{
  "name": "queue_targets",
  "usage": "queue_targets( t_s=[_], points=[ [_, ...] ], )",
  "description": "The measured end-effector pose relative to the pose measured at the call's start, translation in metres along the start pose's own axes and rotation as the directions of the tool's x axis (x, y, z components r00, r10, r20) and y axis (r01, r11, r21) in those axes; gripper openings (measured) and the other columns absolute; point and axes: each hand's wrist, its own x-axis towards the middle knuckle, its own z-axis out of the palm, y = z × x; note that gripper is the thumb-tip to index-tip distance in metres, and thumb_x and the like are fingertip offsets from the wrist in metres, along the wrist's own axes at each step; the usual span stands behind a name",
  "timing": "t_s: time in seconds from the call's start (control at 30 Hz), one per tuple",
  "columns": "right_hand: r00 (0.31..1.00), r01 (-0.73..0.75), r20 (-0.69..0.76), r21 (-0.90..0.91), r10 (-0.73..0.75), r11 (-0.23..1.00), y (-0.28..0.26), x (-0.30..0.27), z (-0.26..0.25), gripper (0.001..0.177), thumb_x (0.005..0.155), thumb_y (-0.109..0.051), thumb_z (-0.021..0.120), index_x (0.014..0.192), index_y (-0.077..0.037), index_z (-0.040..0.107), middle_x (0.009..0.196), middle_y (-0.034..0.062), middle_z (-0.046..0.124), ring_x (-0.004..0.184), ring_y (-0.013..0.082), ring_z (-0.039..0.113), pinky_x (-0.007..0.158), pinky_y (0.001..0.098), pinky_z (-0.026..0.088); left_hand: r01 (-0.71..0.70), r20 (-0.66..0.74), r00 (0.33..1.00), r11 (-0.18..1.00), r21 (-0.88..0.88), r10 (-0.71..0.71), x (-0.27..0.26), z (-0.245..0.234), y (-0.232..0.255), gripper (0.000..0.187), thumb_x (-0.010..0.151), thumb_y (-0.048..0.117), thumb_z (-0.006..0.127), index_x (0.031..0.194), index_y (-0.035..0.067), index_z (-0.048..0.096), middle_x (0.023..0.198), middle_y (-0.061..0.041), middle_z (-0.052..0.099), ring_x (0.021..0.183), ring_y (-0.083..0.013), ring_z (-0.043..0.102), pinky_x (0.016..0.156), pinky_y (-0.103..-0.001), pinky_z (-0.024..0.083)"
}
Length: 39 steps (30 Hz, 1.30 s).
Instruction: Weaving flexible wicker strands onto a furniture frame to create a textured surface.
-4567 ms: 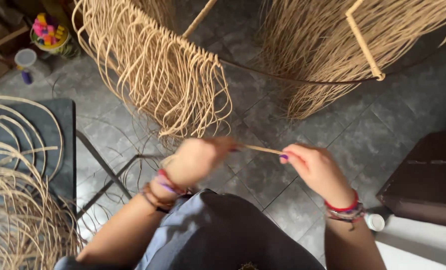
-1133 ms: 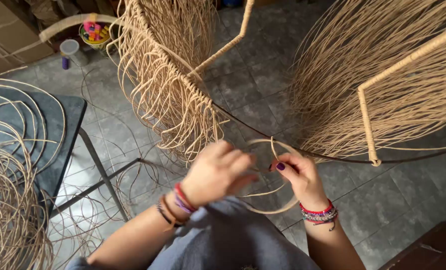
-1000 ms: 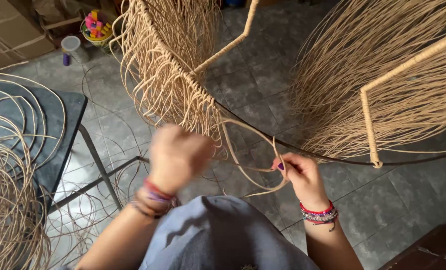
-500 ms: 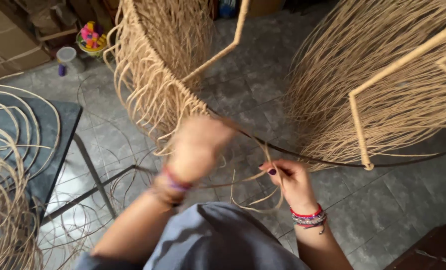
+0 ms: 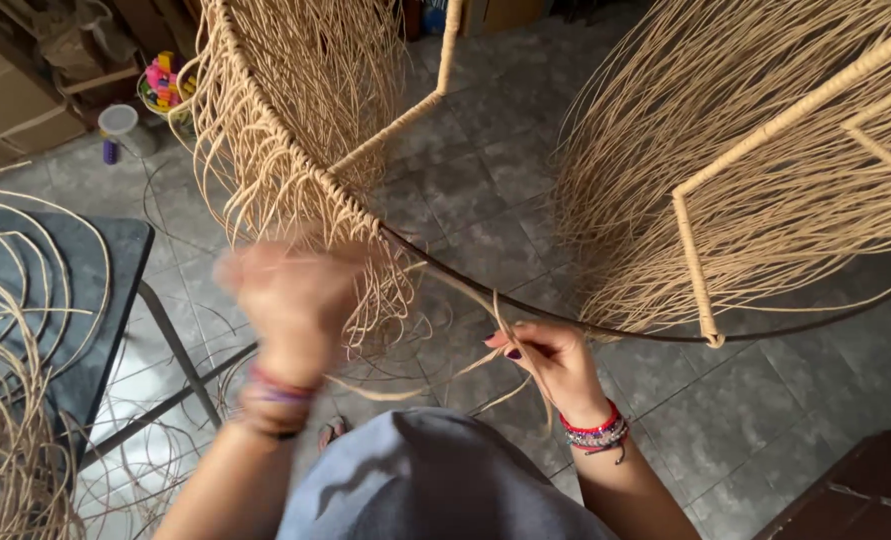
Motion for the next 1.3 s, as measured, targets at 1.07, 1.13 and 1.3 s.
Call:
queue_targets(
  t_s=[1.07,1.13,1.3],
  points=[
    [0.981,0.101,0.157,0.07,-0.111,0.992,0.002,0.024,0.019,0.017,0.091,-0.012,0.074,0.094,0.005,0.078,0.085,0.0194,0.081,0.078,0.0196,0.076,0.07,0.0335,0.06,-0.119,0.133,0.982,0.987,-0.112,0.134,-0.016,-0.004,0.001,0.043,0.082,0.027,0.083,0.123,0.018,0.072,0.132,-0.012,0.064,0.128,-0.0365,0.056,0.105,-0.053,0.037],
    [0.986,0.079,0.146,0.04,-0.084,0.996,-0.001,0.021,0.024,0.019,0.091,-0.013,0.073,0.095,0.005,0.079,0.082,0.0173,0.081,0.078,0.0149,0.074,0.068,0.0306,0.06,-0.215,0.136,0.951,0.911,-0.353,0.277,-0.007,0.003,0.034,0.042,0.09,0.024,0.076,0.131,0.02,0.067,0.132,-0.011,0.065,0.131,-0.0366,0.057,0.108,-0.055,0.038],
    [1.0,-0.025,0.008,-0.022,0.025,0.999,-0.019,0.01,0.042,0.026,0.093,-0.027,0.07,0.096,-0.003,0.079,0.095,0.01,0.082,0.089,0.0165,0.077,0.082,0.0279,0.059,-0.385,0.112,0.853,0.759,-0.525,0.51,0.003,-0.004,0.032,0.041,0.111,0.034,0.052,0.148,0.017,0.052,0.148,-0.008,0.061,0.143,-0.0315,0.052,0.12,-0.05,0.034]
  ],
)
